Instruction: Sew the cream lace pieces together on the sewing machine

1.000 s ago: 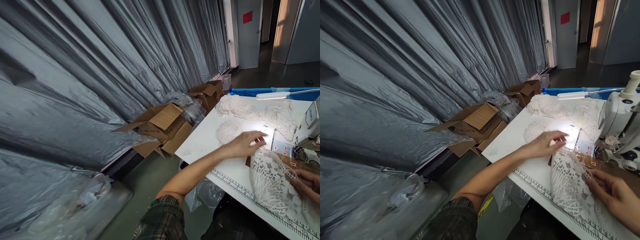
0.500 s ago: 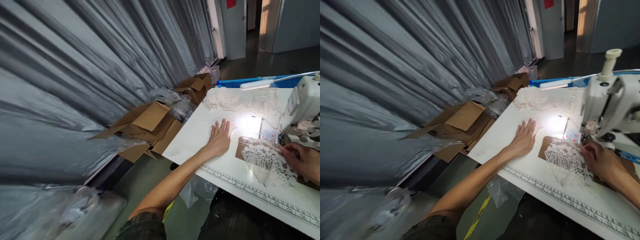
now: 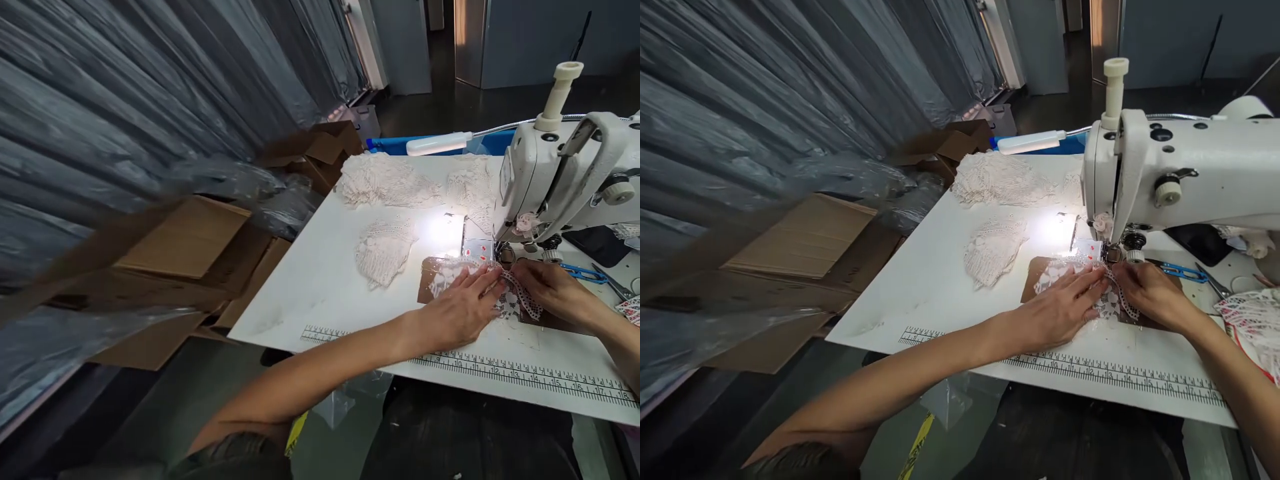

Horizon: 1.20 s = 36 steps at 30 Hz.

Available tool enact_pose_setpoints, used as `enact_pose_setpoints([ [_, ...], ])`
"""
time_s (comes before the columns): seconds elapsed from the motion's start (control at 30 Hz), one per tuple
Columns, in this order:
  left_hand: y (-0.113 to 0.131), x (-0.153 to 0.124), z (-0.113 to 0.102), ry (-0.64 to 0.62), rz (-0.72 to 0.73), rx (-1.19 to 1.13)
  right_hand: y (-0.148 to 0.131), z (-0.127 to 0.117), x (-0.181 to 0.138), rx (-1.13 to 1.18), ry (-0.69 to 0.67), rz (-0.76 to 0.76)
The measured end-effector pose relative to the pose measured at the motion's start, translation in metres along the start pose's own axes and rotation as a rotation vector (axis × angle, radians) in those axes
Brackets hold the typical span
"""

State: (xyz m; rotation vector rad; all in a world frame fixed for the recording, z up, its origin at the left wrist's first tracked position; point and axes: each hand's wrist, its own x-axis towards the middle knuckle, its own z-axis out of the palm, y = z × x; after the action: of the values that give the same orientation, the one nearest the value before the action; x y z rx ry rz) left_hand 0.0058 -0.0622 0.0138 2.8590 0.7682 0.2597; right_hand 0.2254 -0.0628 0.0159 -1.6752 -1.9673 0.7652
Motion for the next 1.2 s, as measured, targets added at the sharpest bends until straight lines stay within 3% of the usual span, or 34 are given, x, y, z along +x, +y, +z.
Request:
enact_pose_setpoints([
  [0.1, -0.019, 0.012, -0.004, -0.093, 0.024, 0.049, -0.003, -0.003, 0.001, 0.069, -0.133, 0.071],
  [0.17, -0.037, 0.018, -0.012, -0.090, 0.085, 0.068, -0.002, -0.004, 0.002, 0.091, -0.130, 0.121],
  [0.37, -0.067, 0.023, -0.016, 0.112, 0.250, 0.122, -0.002, -0.003, 0.000, 0.126, -0.060, 0.136],
  [0.57, -0.063, 0.019, -0.008, 0.112, 0.248, 0.120, -0.023, 0.006, -0.011, 0.065, 0.071, 0.117],
  [0.67, -0.057, 0.016, -0.010, 0.190, 0.246, 0.118, -0.032, 0.018, -0.018, -0.060, 0.179, -0.016],
  [0.8, -0.050, 0.018, -0.007, 0.264, 0.308, 0.038, -0.038, 0.036, -0.023, -0.314, 0.225, -0.200],
  [0.9, -0.049, 0.020, -0.001, 0.216, 0.329, -0.001, -0.037, 0.034, -0.022, -0.414, 0.194, -0.246],
  [1.0, -0.051, 0.019, 0.003, 0.188, 0.286, 0.005, -0.030, 0.015, -0.015, -0.207, 0.037, -0.317],
  [1.07, -0.052, 0.017, 0.004, 0.214, 0.290, -0.002, -0.023, 0.000, -0.007, -0.126, -0.038, -0.273],
  [1.2, -0.052, 0.015, 0.004, 0.260, 0.287, -0.048, -0.010, -0.010, 0.003, -0.178, -0.022, -0.033],
])
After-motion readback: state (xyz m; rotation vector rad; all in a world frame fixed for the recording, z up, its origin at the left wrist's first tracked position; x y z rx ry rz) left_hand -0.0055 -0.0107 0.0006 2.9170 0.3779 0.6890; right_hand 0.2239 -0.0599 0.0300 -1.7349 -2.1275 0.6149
